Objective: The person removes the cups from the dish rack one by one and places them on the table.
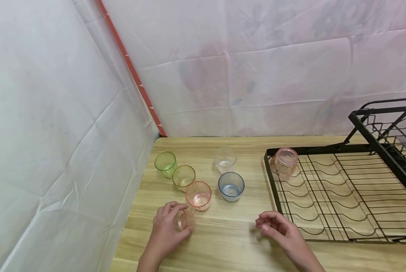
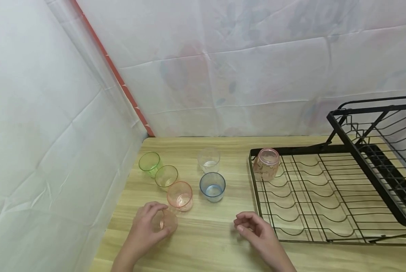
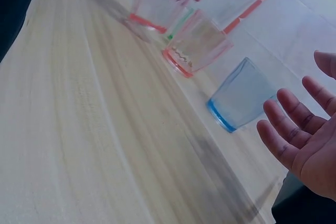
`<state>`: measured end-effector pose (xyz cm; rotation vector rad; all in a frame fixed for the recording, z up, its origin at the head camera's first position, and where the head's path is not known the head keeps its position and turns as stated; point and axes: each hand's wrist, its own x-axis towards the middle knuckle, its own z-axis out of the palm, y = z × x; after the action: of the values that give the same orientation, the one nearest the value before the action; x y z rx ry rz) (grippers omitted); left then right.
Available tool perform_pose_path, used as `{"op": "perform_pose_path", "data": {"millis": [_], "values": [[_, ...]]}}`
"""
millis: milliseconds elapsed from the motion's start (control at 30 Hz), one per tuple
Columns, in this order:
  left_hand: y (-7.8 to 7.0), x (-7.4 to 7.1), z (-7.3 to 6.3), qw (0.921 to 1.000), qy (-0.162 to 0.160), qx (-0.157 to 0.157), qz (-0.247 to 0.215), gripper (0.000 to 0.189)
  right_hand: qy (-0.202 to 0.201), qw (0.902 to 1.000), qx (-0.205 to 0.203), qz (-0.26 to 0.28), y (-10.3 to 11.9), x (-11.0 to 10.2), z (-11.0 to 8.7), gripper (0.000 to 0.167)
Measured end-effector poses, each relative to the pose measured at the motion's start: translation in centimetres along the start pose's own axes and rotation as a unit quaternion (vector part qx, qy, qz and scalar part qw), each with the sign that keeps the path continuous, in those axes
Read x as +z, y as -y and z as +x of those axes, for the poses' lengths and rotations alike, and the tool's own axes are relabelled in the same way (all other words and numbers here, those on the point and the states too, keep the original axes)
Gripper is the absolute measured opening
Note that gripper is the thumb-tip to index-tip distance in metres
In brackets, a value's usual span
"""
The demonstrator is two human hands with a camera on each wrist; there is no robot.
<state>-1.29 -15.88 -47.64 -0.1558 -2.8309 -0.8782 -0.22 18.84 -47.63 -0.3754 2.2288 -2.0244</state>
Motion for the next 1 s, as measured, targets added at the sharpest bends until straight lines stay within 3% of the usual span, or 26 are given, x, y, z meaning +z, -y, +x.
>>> {"op": "perform_pose_path", "data": {"millis": [233,367,567,833,1000], "values": [[0.1,0.9,0.7,0.9967,-0.041,-0.065,0.026,0.051,0.009,0.9998,-0.012,0.011,0.3,-0.3,0.1,0.024],[0.0,1.1,1.4,0.9941,-0.041,-0.095,0.030,0.050,0.013,0.9994,-0.028,0.018,0.6,-0.6,0.4,0.025],[-0.1,1.7,3.2,0.9912,-0.036,-0.117,0.051,0.053,-0.002,0.9992,-0.035,0.019,1.4,-1.2,1.0,0.023],[0.3,2.0,4.8,0.9879,-0.035,-0.128,0.081,0.052,-0.054,0.9964,-0.032,-0.057,3.3,-2.9,2.2,0.021],[0.6,2.1,5.2,0.9881,-0.042,-0.124,0.080,0.052,-0.087,0.9848,-0.042,-0.144,5.4,-4.8,3.4,0.022]]}}
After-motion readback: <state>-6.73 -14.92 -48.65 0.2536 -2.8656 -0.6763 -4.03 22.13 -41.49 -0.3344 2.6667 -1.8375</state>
